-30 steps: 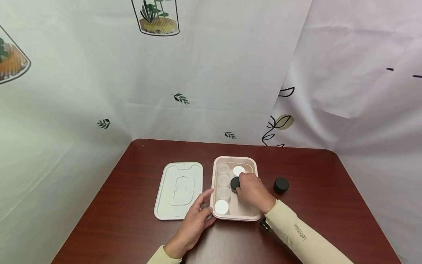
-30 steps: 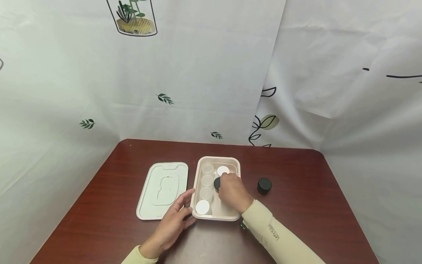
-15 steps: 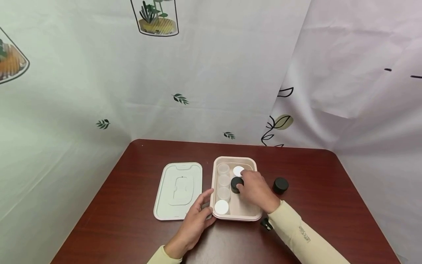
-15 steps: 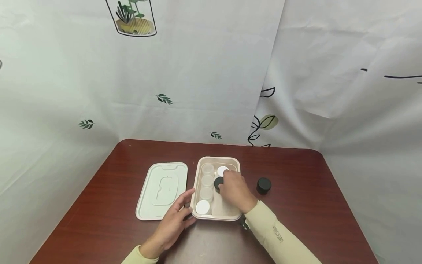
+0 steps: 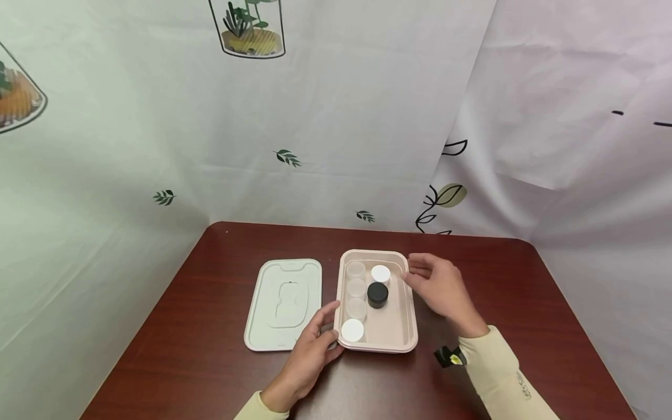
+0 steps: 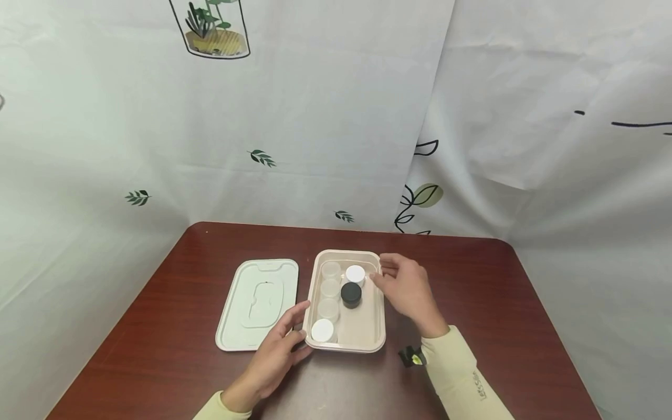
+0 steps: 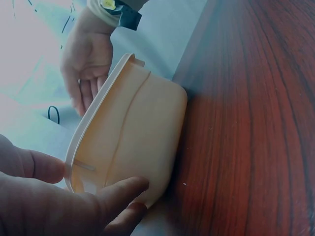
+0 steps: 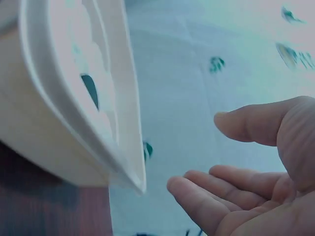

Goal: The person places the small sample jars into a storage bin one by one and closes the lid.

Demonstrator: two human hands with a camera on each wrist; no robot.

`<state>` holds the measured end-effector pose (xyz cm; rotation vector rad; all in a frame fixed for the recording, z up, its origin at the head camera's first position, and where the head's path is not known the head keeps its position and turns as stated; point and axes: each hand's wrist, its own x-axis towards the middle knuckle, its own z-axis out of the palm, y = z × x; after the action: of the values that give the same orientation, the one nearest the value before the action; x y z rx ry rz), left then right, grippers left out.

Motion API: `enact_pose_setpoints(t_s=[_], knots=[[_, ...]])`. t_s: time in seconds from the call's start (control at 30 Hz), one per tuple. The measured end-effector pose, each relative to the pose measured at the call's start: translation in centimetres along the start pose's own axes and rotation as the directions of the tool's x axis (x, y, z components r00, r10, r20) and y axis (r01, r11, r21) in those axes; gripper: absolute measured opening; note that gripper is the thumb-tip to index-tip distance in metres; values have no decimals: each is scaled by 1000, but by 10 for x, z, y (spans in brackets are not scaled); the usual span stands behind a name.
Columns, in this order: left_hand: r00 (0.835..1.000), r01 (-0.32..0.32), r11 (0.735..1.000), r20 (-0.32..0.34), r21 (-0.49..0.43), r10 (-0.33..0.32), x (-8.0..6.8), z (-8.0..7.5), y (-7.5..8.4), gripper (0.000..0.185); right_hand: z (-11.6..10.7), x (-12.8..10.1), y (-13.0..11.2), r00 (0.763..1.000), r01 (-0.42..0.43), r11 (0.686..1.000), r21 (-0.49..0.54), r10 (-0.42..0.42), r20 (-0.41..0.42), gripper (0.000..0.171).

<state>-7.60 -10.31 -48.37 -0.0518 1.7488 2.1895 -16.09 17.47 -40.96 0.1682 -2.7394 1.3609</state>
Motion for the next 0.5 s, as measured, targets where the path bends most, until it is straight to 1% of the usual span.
enact_pose_setpoints(t_s=[0.1, 0.23, 0.33, 0.5], knots=[[1000, 0, 1000, 1, 1, 0, 0, 0, 0, 64, -14, -2, 9, 1000, -18, 998, 68, 20, -20, 50], [1000, 4, 1000, 4, -6, -4, 0, 0, 1, 64, -29, -8, 28, 996, -80, 989, 127, 85, -31, 57], [1000, 8, 1000, 7, -9, -8, -1, 0, 1, 64, -37, -14, 45, 990, -121, 984, 133, 129, -49, 61], [1000, 7, 1000, 7, -10, -7, -1, 0, 2, 64, -45, -24, 75, 979, -181, 977, 108, 190, -71, 64]])
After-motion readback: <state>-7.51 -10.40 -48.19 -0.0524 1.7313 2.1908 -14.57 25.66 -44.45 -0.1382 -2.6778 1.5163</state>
